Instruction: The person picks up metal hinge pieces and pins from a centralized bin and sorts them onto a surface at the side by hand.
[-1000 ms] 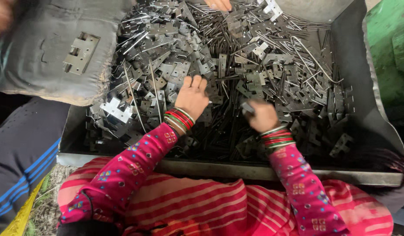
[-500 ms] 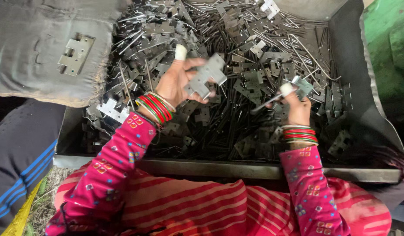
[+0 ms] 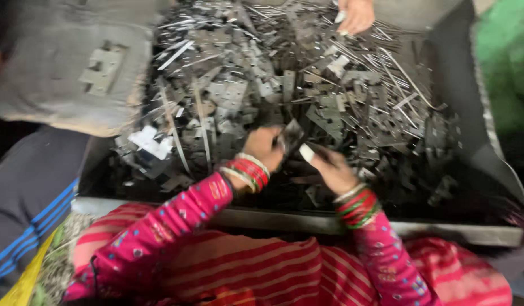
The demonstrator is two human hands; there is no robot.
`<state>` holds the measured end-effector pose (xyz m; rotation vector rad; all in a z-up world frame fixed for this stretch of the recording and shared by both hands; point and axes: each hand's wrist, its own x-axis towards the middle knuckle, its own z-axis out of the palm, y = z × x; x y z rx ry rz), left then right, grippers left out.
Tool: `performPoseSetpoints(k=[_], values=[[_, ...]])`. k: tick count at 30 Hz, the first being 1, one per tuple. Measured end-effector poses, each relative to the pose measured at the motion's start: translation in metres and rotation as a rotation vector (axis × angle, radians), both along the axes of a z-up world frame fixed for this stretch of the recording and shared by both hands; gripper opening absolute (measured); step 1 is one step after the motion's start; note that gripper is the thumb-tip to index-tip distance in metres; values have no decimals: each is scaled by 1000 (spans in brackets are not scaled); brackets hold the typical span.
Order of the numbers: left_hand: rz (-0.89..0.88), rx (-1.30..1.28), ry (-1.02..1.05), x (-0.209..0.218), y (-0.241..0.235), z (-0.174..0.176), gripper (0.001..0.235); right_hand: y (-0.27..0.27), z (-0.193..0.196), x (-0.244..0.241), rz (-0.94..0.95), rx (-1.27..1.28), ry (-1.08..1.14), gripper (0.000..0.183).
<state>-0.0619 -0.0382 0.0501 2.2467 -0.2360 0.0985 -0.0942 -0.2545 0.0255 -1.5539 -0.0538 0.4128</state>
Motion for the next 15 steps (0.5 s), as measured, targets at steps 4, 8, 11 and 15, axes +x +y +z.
performPoseSetpoints(k=[4, 8, 11, 15], values=[[238, 486, -229, 41, 88, 56, 35, -60, 4, 17, -12, -1451, -232, 73], [781, 993, -354, 98, 217, 74, 8, -77, 5, 21, -102, -1725, 112, 86], [935, 999, -351, 112, 313, 48, 10, -77, 10, 21, -87, -1646, 184, 87], [949, 1055, -378, 114, 360, 10, 21, -69, -5, 23, 0, -1683, 216, 91]])
